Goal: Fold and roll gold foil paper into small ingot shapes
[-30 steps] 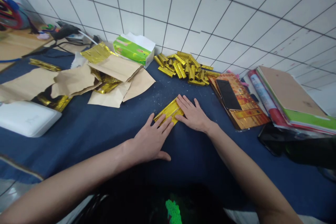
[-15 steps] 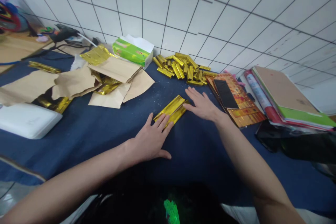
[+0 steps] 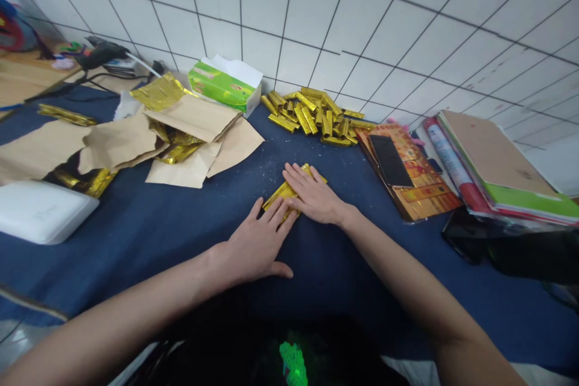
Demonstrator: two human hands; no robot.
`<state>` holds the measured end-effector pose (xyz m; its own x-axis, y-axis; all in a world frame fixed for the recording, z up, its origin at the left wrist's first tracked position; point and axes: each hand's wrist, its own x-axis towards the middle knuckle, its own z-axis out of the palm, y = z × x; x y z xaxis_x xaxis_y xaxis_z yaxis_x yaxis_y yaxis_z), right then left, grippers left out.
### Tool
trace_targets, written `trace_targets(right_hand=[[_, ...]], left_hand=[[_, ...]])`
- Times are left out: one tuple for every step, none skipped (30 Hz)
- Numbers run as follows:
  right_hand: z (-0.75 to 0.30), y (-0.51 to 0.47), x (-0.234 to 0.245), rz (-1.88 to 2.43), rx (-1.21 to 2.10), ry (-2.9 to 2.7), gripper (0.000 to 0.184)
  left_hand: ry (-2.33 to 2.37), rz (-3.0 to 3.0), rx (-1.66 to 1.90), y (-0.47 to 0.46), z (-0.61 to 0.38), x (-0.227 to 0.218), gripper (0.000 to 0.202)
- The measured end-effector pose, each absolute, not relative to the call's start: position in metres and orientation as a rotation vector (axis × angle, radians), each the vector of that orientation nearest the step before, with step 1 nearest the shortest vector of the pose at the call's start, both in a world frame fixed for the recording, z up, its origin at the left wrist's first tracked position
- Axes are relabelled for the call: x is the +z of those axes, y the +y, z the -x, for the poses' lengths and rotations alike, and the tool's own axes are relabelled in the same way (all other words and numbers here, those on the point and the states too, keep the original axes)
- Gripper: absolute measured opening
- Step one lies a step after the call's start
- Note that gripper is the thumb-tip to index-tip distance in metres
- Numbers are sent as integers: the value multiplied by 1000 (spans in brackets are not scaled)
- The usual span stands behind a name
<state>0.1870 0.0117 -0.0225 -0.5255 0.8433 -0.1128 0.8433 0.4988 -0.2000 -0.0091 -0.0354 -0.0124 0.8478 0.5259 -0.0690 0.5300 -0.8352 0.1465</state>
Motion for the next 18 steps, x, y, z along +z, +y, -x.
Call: trace_targets(right_hand=[[-191, 18, -23, -1559, -332, 2696, 67], [-194, 23, -24, -1587, -308, 2674, 66], [-196, 27, -25, -1612, -288, 2655, 65], [-198, 30, -26, -1630, -273, 2644, 63], [-199, 33, -27, -1642, -261, 2638, 62], [-199, 34, -27, -1649, -252, 2636, 62], [-199, 35, -28, -1650, -244, 2639, 61], [-199, 35, -29, -1650, -237, 2642, 61], [-199, 35, -30, -1650, -230, 2644, 61], [-199, 35, -30, -1649, -222, 2646, 62], [-199, 35, -30, -1649, -214, 2648, 62], [-199, 35, -31, -1648, -208, 2649, 62], [-199, 35, -31, -1645, -204, 2650, 63], [-199, 35, -31, -1641, -201, 2650, 63], [-199, 35, -30, -1635, -199, 2652, 63], [-199, 35, -30, -1627, -195, 2656, 63], [-200, 35, -30, -1618, -191, 2662, 63], [-200, 35, -30, -1609, -184, 2670, 62]], left_hand=[[826, -2865, -39, -36, 9, -12, 97], [831, -2865, -42, -36, 9, -12, 97], [838, -2862, -47, -36, 9, -12, 97], [848, -2856, -56, -36, 9, -12, 97], [860, -2848, -65, -36, 9, -12, 97], [870, -2839, -72, -37, 9, -13, 97], [880, -2831, -74, -37, 9, -13, 96], [888, -2824, -72, -38, 9, -13, 96], [897, -2818, -67, -39, 9, -12, 96], [906, -2812, -61, -39, 9, -12, 96], [911, -2806, -55, -39, 9, -10, 96], [907, -2799, -47, -38, 10, -8, 96], [898, -2788, -33, -36, 10, -6, 94], [894, -2769, -13, -33, 10, -3, 91], [896, -2738, 19, -29, 10, -1, 85], [934, -2686, 66, -24, 9, 1, 77], [1017, -2613, 120, -18, 9, 3, 67], [1145, -2517, 183, -12, 8, 4, 57]])
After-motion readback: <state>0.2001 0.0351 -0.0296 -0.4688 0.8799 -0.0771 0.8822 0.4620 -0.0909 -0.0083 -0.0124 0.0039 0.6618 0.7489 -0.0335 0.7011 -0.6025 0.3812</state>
